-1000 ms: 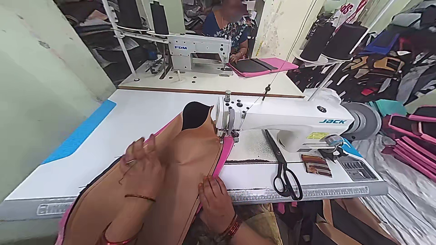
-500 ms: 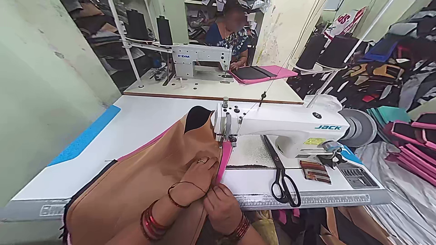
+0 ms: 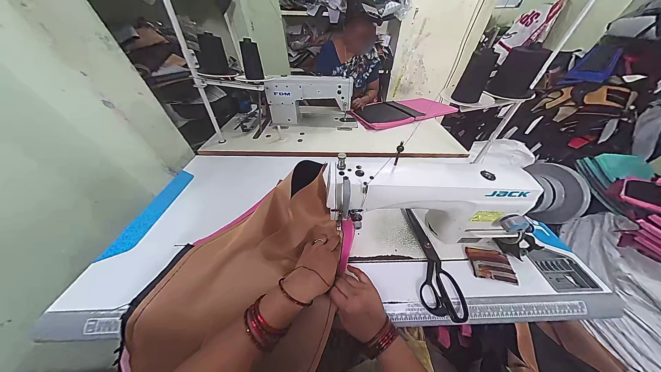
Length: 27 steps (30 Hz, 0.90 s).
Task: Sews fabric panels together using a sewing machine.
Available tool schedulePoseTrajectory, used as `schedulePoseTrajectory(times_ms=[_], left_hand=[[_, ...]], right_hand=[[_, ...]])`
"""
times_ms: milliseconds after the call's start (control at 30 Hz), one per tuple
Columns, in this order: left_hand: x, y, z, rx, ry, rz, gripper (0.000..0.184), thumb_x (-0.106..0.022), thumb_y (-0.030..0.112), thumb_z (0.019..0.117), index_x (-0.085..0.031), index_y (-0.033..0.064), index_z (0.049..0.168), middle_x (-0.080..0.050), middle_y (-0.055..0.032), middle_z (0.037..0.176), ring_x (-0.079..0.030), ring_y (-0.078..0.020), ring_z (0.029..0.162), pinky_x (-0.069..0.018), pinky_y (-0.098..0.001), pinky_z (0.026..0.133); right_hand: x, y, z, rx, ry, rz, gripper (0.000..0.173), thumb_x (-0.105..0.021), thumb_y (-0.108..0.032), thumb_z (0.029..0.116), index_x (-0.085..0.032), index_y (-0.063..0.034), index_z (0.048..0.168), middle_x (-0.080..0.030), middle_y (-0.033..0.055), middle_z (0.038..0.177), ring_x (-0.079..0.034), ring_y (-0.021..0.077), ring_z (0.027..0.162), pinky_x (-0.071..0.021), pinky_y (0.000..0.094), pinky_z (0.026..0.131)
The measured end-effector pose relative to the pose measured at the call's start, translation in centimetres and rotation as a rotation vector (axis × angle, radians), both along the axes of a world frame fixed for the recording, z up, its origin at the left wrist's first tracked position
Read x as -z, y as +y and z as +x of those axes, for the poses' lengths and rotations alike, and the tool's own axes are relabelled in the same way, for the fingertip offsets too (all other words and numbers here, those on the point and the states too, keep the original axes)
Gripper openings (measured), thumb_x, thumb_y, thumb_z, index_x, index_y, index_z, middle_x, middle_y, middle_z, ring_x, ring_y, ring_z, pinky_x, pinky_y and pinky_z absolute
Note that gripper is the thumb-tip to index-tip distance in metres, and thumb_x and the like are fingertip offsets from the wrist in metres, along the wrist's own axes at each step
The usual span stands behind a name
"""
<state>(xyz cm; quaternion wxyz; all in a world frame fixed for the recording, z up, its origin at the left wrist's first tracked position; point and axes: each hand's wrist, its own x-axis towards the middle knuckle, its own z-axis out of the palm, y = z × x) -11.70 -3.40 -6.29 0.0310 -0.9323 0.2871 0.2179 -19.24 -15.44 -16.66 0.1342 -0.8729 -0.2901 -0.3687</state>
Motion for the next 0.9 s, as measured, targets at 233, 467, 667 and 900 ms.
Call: schedulePoseTrajectory(times_ms=[233,467,667,900], left_hand=[[-0.9,-0.5,-0.5,-0.068,-0.019,-0.003,0.040,-0.046,0.012,0.1055,-0.057,0.0062,0.144,-0.045,-0.0196,0.154,-0.045,-0.0409,0.141,-0.0430,-0.0558,0.110],[-2.1,-2.0,0.5,-0.077,0.021,0.154,0.045,-0.053,0.017,0.1028,-0.054,0.0089,0.147,-0.039,-0.0224,0.157,-0.038,-0.0437,0.144,-0.0400,-0.0598,0.110],[-2.1,-2.6,1.2,-0.096,-0.001,0.164,0.048,-0.051,0.016,0.1030,-0.051,0.0113,0.151,-0.033,-0.0176,0.163,-0.032,-0.0423,0.149,-0.0376,-0.0640,0.110],[-1.6,-2.2,2.1,-0.112,-0.020,0.101,0.044,-0.050,0.018,0.1031,-0.055,0.0031,0.145,-0.044,-0.0248,0.155,-0.048,-0.0494,0.136,-0.0413,-0.0668,0.105]], right_hand=[[-0.2,-0.7,0.8,0.051,0.068,0.020,0.013,-0.063,-0.007,0.0838,-0.075,-0.0115,0.080,-0.077,0.0012,0.087,-0.076,0.0179,0.091,-0.0572,0.0425,0.096],[-1.4,-1.6,1.9,0.045,0.237,0.056,0.012,-0.068,0.001,0.0788,-0.077,-0.0048,0.085,-0.077,0.0081,0.087,-0.077,0.0255,0.088,-0.0561,0.0526,0.097],[-2.0,-1.8,2.4,0.058,0.343,0.072,0.016,-0.068,0.005,0.0806,-0.078,-0.0022,0.092,-0.078,0.0104,0.096,-0.077,0.0272,0.096,-0.0527,0.0556,0.102],[-2.8,-2.2,3.8,0.073,0.525,0.110,0.021,-0.060,0.006,0.0895,-0.077,0.0020,0.101,-0.077,0.0156,0.109,-0.074,0.0317,0.109,-0.0453,0.0581,0.110]])
